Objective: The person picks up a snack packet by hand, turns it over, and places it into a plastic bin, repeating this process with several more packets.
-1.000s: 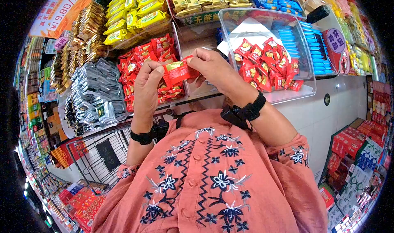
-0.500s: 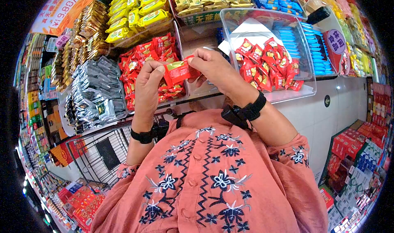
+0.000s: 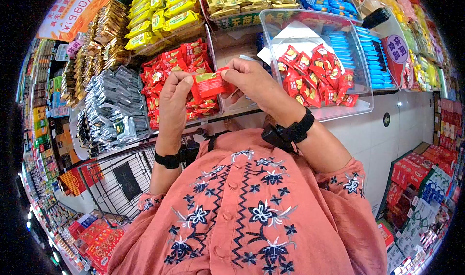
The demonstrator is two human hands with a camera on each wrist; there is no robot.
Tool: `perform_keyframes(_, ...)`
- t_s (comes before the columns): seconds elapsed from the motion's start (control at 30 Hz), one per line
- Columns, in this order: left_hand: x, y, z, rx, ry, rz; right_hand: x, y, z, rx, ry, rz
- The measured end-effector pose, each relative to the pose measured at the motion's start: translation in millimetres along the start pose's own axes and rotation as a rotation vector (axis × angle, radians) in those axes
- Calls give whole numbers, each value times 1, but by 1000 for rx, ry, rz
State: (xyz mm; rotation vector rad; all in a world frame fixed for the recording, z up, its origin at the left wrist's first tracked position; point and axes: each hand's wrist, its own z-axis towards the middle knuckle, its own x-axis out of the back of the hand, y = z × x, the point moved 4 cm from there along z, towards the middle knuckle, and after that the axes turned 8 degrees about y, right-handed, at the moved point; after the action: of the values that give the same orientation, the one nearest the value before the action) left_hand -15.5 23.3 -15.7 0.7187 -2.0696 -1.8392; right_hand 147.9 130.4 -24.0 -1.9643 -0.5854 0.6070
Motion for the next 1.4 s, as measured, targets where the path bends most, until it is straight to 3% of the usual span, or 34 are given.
perform_keyframes(0.77, 3, 4, 15, -27, 43, 2, -13, 12, -5, -91, -144, -43)
perform_keyframes(0.87, 0, 9, 12, 15, 74, -172, -13, 13, -5, -131, -145, 92)
perform_keyframes(1.07, -6, 1, 8, 61, -48, -32, -14, 16, -1, -121, -84, 218)
perform_keyframes(1.4, -1, 8, 13, -23, -99, 24, -23, 26, 0, -141, -205, -9)
